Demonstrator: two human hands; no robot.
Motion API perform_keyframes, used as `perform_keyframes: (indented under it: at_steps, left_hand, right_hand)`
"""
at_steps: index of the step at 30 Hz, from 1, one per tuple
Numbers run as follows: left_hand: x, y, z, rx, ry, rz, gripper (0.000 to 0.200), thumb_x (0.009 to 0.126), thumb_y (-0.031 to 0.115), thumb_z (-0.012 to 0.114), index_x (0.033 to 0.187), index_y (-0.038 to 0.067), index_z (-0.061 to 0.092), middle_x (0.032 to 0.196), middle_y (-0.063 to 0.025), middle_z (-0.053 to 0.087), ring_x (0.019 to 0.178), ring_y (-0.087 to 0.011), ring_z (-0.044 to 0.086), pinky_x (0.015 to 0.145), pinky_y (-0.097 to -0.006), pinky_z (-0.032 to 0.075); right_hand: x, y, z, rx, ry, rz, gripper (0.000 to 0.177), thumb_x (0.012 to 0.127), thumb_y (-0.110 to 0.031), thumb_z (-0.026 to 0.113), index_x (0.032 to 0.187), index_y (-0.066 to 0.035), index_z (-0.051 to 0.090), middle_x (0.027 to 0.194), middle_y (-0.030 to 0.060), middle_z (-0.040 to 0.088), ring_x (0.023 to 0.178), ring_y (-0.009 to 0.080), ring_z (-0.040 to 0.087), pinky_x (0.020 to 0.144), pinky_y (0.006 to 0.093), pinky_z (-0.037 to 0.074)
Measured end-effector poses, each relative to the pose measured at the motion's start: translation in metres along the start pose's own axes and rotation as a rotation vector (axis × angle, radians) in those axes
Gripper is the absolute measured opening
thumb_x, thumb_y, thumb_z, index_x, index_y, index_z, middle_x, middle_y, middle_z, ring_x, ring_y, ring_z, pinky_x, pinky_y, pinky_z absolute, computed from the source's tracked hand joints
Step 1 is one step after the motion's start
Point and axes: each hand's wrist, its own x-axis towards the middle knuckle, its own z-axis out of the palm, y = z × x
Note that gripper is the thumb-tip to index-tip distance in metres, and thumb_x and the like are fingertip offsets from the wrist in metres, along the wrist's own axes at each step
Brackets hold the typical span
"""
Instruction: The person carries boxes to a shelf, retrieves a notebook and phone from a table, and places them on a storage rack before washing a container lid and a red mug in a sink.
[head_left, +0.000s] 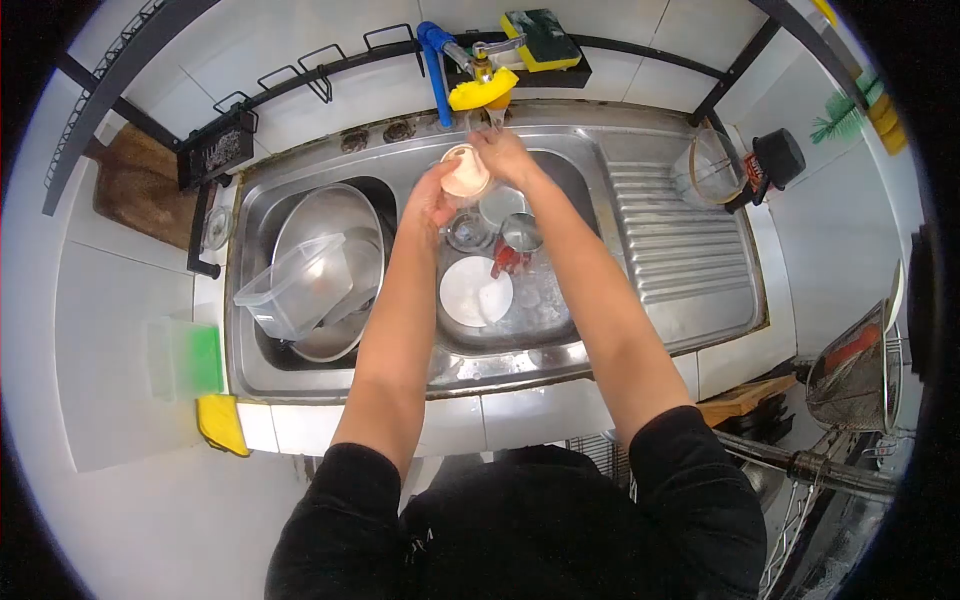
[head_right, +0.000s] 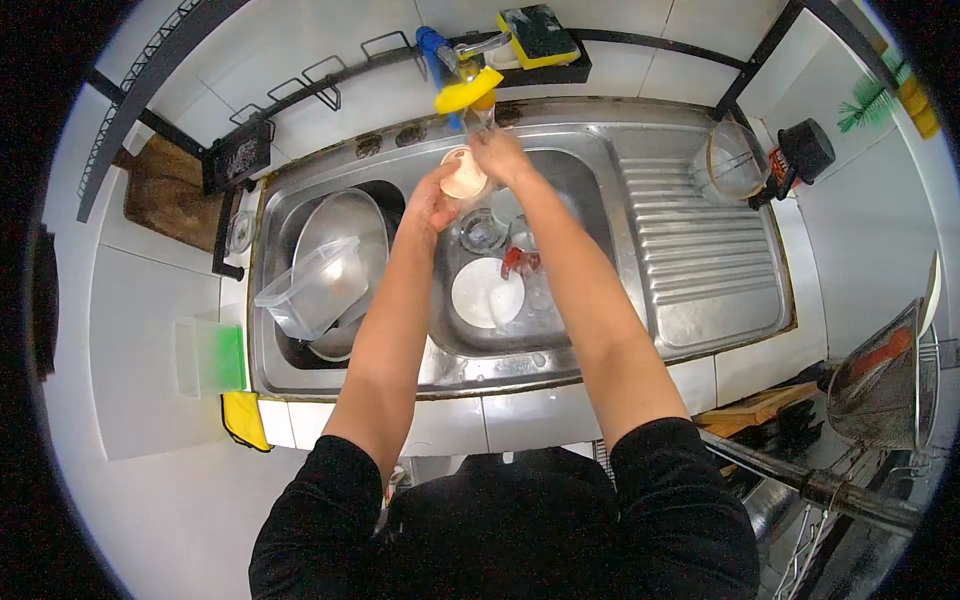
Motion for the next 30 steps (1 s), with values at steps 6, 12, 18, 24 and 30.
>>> perform_keyframes:
  at_steps: [6,12,18,24,30]
  left_hand:
    - [0.033,0.001,0.018,0.018,-0.051,-0.034,0.035,0.09,0.021,0.057,0.116,-0.002,0.053,0.105,-0.0144,0.064,0.09,-0.0253,0.066,0.077,-0.0384,0.058]
    - [0.049,-0.005,0.049,0.893,0.23,0.235,0.042,0.084,0.031,0.067,0.105,-0.005,0.061,0.095,-0.0127,0.066,0.08,-0.0196,0.065,0.067,-0.0312,0.051]
    - [0.042,-0.011,0.05,1.055,0.118,0.341,0.042,0.081,0.03,0.07,0.102,-0.005,0.063,0.096,-0.0129,0.067,0.08,-0.0182,0.064,0.071,-0.0304,0.049]
    - [-0.014,0.026,0.049,0.55,0.138,0.388,0.027,0.084,0.022,0.065,0.099,0.0,0.065,0.095,-0.0114,0.067,0.08,-0.0189,0.066,0.069,-0.0319,0.053]
    - [-0.05,0.059,0.002,0.054,0.07,0.299,0.034,0.093,0.025,0.056,0.112,-0.002,0.055,0.106,-0.0118,0.064,0.092,-0.0227,0.065,0.077,-0.0381,0.055]
  right_hand:
    - [-0.04,0.026,-0.034,-0.379,-0.163,0.262,0.046,0.083,-0.041,0.057,0.096,0.002,0.067,0.096,0.0219,0.067,0.095,0.0323,0.065,0.082,0.04,0.049]
    - [-0.103,0.031,0.039,-0.487,-0.346,0.457,0.046,0.086,-0.044,0.054,0.103,-0.003,0.067,0.104,0.0169,0.065,0.102,0.0347,0.062,0.097,0.0578,0.036]
    - [-0.111,0.038,0.026,-0.589,-0.445,0.372,0.027,0.083,-0.026,0.059,0.09,-0.001,0.069,0.087,0.0156,0.069,0.088,0.0317,0.067,0.086,0.0527,0.047]
    - [-0.075,-0.024,-0.02,-0.484,-0.359,0.073,0.024,0.078,-0.022,0.063,0.088,-0.001,0.069,0.091,0.0199,0.067,0.087,0.0333,0.067,0.075,0.0435,0.052]
    - [-0.08,-0.035,-0.03,-0.527,-0.228,-0.214,0.026,0.081,-0.025,0.063,0.098,-0.005,0.066,0.088,0.02,0.066,0.081,0.0351,0.065,0.074,0.0457,0.051]
